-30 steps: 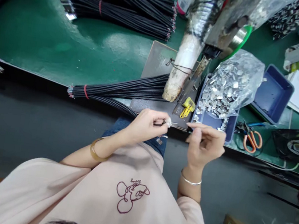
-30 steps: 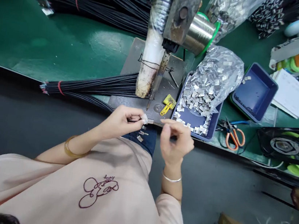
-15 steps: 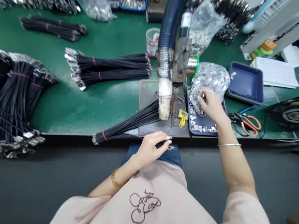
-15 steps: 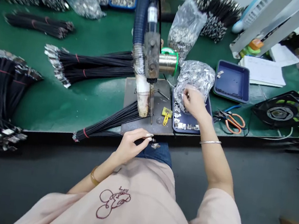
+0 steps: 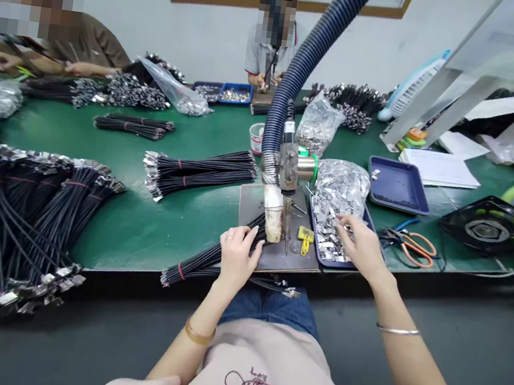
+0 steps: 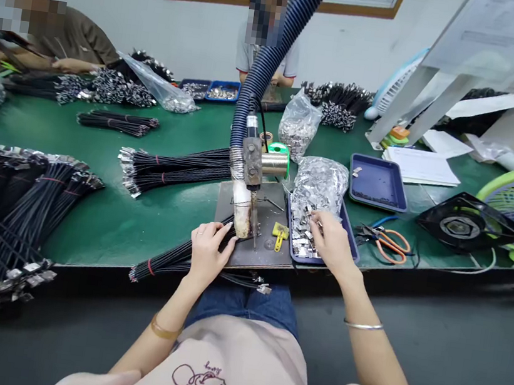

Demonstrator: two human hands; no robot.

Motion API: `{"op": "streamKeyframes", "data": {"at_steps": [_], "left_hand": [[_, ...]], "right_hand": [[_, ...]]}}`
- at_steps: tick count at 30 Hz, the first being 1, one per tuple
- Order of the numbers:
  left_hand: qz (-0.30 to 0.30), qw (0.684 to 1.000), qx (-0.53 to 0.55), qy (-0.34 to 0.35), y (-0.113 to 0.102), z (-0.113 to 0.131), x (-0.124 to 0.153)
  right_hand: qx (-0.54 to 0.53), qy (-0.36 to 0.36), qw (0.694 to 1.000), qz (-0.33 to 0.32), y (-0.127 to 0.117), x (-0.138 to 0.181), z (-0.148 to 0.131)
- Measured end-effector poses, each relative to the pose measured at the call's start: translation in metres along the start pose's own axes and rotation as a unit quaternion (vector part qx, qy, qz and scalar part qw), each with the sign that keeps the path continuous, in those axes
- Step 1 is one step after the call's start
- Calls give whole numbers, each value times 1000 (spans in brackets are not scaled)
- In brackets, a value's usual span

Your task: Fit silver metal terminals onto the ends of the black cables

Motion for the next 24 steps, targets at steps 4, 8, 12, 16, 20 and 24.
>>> {"op": "streamKeyframes", "data": {"at_steps": [4, 8, 12, 16, 20, 24], "left_hand": [[-8, 999, 45, 9, 1, -5, -3], [-22, 998, 58, 22, -2, -3, -6], [-45, 995, 79, 38, -4, 0, -5], [-60, 991, 115, 33, -6, -2, -2], [-5, 989, 142, 39, -7, -1, 0], [19, 989, 141, 34, -6, 7, 5]], "right_hand": [[-86, 69, 986, 126, -19, 6, -9], [-62, -31, 950, 303, -45, 31, -44], [-13, -143, 927, 346, -63, 63, -86], [-42, -64, 982, 172, -63, 62, -92], [-9, 50, 998, 44, -52, 51, -66], [68, 107, 991, 38, -43, 47, -31]]}}
Point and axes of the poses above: each hand's wrist, its own x-axis away from the middle knuckle, its own y-axis out of the palm, z = x × y, the point moved 3 cm from there along -x, towards the middle knuckle, and after that the axes turned 9 degrees about x, right-handed, at the moved point
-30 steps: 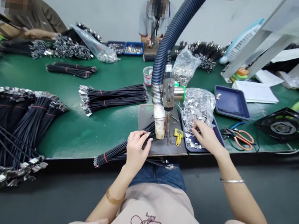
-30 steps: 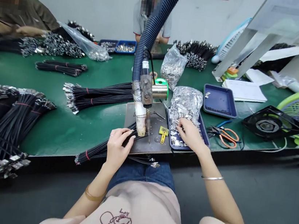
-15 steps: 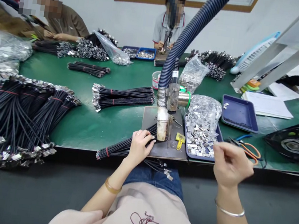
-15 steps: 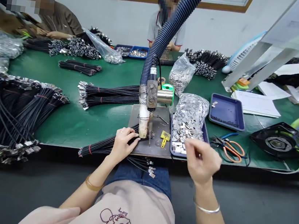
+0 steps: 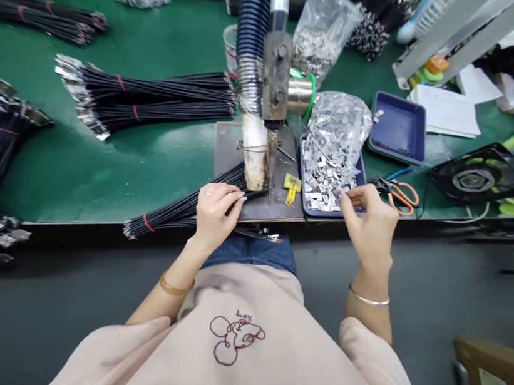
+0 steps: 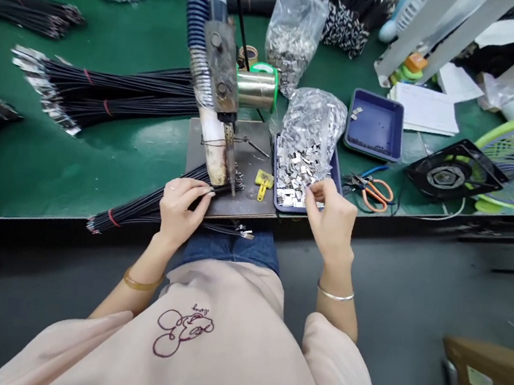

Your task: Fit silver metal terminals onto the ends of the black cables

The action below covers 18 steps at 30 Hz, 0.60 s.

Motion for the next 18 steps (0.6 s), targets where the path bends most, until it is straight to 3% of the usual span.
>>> {"op": "streamKeyframes", "data": {"at_steps": [4, 11, 14, 18], "left_hand": [[18, 1000, 5, 10, 0, 6, 6], [-1, 999, 29, 19, 2, 10, 13], [-55, 997, 56, 14, 4, 19, 11], [-192, 973, 109, 67, 10, 39, 9]], "right_hand": [[28, -1, 999, -38, 19, -9, 14], [88, -76, 987, -111, 46, -23, 8], [117, -85, 979, -145, 49, -30, 11], [124, -97, 975, -159, 50, -32, 12]]}}
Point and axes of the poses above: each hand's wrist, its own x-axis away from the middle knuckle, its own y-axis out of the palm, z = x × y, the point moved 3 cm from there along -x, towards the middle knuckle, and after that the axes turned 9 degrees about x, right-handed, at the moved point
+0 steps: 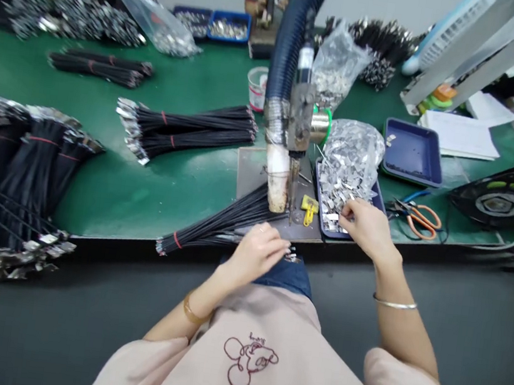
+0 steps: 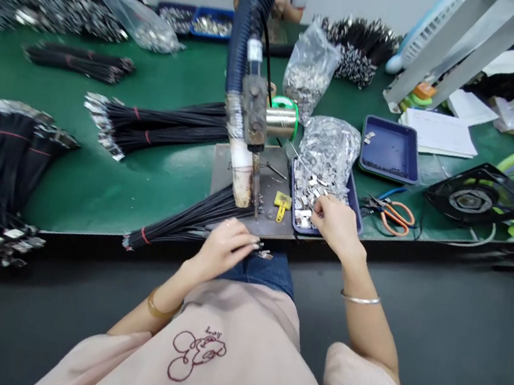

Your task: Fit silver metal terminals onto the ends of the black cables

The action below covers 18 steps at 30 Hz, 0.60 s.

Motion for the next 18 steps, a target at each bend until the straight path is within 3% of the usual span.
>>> {"op": "streamKeyframes", "data": {"at_steps": [2, 4, 8, 12, 18], "left_hand": [[-62, 998, 15, 7, 6, 4, -3], [-81, 996, 42, -1, 10, 4, -5], [-46, 982, 160, -89, 10, 1, -8], [18, 949, 249, -192, 6, -1, -7], [63, 958, 212, -185, 3, -2, -7]], "right_hand": [[-4, 6, 1000, 31, 0, 2, -1], [-29, 15, 997, 71, 1, 7, -3], [-101, 53, 983, 145, -3, 20, -2], [-159, 87, 969, 169, -12, 29, -3], [-331, 87, 921, 187, -24, 37, -29]]}}
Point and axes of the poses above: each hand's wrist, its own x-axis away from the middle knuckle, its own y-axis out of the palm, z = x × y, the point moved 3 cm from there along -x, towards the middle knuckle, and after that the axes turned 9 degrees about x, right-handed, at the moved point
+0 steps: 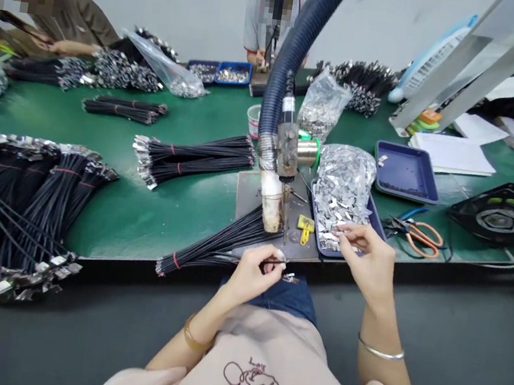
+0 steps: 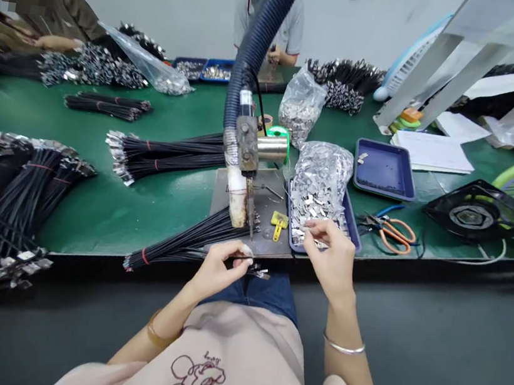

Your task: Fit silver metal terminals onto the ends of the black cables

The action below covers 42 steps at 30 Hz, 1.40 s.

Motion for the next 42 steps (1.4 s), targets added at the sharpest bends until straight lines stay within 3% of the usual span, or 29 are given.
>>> {"op": "streamKeyframes", "data": {"at_steps": [4, 6, 10, 14, 21, 28, 32, 35, 38, 42], "left_hand": [[42, 999, 6, 8, -1, -1, -1], [41, 998, 36, -33, -1, -4, -1], [25, 983, 153, -94, 0, -9, -1], [31, 973, 198, -113, 0, -10, -1], [30, 982, 160, -99, 0, -9, -2], [17, 995, 89, -41, -2, -9, -2], [13, 999, 30, 19, -2, -6, -2], [2, 1000, 4, 15, -1, -5, -2], [-14, 994, 92, -53, -1, -9, -3], [1, 958, 258, -128, -2, -13, -7]], "right_hand": [[21, -49, 997, 61, 12, 22, -25], [46, -73, 994, 74, 23, 36, -34], [-48, -42, 998, 4, 48, 56, -38], [-105, 12, 993, -46, 63, 60, -33], [-230, 70, 965, -105, 76, 54, -26], [-239, 56, 963, -114, 72, 53, -26], [-131, -18, 988, -80, 65, 53, -33], [-69, -66, 995, -29, 64, 56, -38], [-66, -72, 995, -7, 68, 58, -39], [-78, -75, 993, 38, 65, 59, -36]]}}
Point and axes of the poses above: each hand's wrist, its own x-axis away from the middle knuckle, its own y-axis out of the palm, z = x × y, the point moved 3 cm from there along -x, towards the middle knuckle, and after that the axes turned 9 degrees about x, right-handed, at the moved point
